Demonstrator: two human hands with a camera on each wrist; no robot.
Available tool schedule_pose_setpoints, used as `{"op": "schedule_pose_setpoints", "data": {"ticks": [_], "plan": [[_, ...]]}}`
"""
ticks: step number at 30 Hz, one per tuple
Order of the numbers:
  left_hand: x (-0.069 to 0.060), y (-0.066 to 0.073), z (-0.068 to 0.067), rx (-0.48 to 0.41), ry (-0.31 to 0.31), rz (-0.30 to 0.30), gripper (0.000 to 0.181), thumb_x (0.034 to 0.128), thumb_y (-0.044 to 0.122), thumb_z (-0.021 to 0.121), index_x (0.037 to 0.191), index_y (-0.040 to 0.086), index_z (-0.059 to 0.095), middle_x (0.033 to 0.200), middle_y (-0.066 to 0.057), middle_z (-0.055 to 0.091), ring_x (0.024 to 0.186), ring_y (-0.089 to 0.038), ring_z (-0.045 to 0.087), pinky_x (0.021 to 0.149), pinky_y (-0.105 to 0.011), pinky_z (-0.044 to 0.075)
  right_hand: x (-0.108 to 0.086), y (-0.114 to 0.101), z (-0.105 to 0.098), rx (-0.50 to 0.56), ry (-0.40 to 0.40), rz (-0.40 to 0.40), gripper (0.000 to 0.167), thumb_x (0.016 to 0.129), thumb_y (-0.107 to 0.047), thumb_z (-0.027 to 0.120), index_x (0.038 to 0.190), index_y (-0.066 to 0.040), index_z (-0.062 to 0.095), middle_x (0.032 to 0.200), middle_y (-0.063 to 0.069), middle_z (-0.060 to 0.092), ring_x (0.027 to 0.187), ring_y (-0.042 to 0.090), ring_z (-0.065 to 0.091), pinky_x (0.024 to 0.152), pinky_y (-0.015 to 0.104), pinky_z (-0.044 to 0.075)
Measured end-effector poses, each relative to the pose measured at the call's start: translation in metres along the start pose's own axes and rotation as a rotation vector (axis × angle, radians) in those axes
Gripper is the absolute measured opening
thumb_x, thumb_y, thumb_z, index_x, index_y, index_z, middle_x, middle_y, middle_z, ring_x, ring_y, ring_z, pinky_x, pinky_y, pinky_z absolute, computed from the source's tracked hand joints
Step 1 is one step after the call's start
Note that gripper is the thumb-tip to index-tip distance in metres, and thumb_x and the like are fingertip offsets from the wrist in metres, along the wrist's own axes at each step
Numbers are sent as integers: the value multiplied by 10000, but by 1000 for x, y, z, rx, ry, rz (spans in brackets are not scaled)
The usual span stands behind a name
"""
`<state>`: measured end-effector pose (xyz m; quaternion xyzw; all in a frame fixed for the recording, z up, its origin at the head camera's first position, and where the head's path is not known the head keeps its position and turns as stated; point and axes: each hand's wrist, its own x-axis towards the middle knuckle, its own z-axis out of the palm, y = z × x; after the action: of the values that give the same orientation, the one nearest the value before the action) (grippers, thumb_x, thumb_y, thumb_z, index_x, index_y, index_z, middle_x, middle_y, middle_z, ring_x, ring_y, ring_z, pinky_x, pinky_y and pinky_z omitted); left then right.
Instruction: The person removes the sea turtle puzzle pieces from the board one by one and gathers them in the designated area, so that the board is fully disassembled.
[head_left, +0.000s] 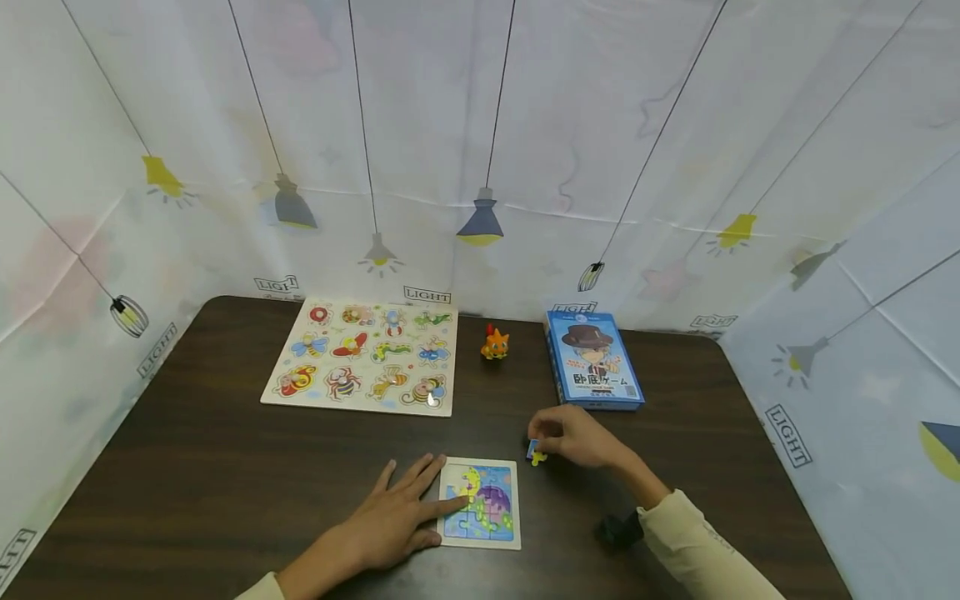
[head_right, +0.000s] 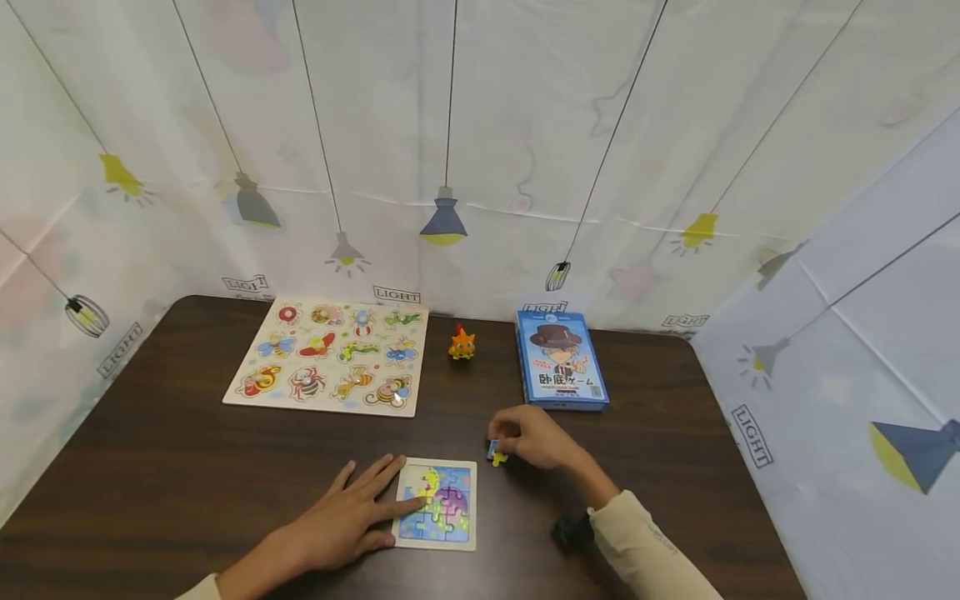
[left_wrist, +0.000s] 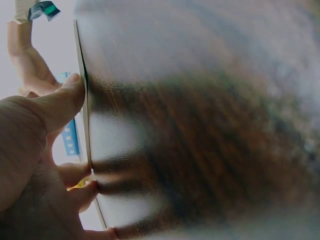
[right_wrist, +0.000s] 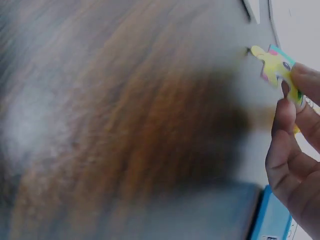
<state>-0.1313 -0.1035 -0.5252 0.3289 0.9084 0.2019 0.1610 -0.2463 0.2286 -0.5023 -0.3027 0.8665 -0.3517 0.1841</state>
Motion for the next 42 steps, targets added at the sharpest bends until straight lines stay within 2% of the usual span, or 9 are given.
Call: {"op": "schedule_pose_setpoints", "data": {"ticks": [6,14,24,27,30,32,36,39,42], "plan": [[1,-4,5,-16,28,25,578,988,415,651,1535,406,465,1689,-154,186,1543,-394,166,1120,-776,141,4,9,6,-92,51,7,84,928,-16,707,955,-95,720,891,-53,653,789,80,585,712,285,519],[-2,2,0,-7,-6,-19,569,985,412,659,1525,414,479,1698,-114,180,1552,-353,164,1151,-737,142,7,9,15,-164,86,29,77,918,-9,722,952,-78,718,876,-50,632,769,70,571,683,269,517],[-3,2,0,-3,-7,-30,571,982,413,661,1524,416,479,1698,-114,176,1553,-352,162,1155,-733,135,7,3,23,-231,132,41,103,902,-7,736,973,-74,702,882,-30,608,789,106,547,707,309,508],[-3,2,0,-4,-10,-29,577,980,420,659,1527,417,474,1700,-114,170,1553,-352,160,1156,-732,133,7,-1,26,-280,165,39,111,909,-26,741,999,-80,707,971,12,625,887,163,574,792,371,524],[-3,1,0,0,-15,-28,581,980,430,655,1530,422,467,1701,-114,164,1553,-354,158,1156,-732,135,7,-12,32,-354,187,-14,162,915,-65,754,1072,-83,718,1169,97,615,1088,269,572,900,470,530],[-3,0,0,4,-18,-26,582,983,431,650,1534,422,460,1702,-114,160,1554,-355,155,1157,-730,136,9,-21,36,-378,159,-77,205,926,-91,751,1129,-102,725,1323,144,563,1247,335,508,974,526,511],[-2,-2,-1,2,-16,-11,580,993,429,639,1541,410,452,1702,-123,153,1553,-368,148,1149,-743,134,16,-36,43,-380,27,-207,267,951,-126,735,1216,-163,729,1494,175,461,1425,377,354,1086,579,426],[-1,-3,-1,-7,-15,4,579,998,423,635,1546,396,449,1699,-141,151,1549,-390,141,1135,-764,124,20,-44,45,-379,-68,-237,312,965,-163,730,1274,-201,720,1562,170,397,1482,382,270,1117,636,361],[-1,-2,-2,-9,-17,5,581,998,423,635,1548,395,448,1700,-141,148,1551,-392,133,1134,-766,119,23,-51,46,-393,-126,-224,347,965,-193,734,1310,-231,711,1610,152,337,1513,401,199,1080,732,325]]}}
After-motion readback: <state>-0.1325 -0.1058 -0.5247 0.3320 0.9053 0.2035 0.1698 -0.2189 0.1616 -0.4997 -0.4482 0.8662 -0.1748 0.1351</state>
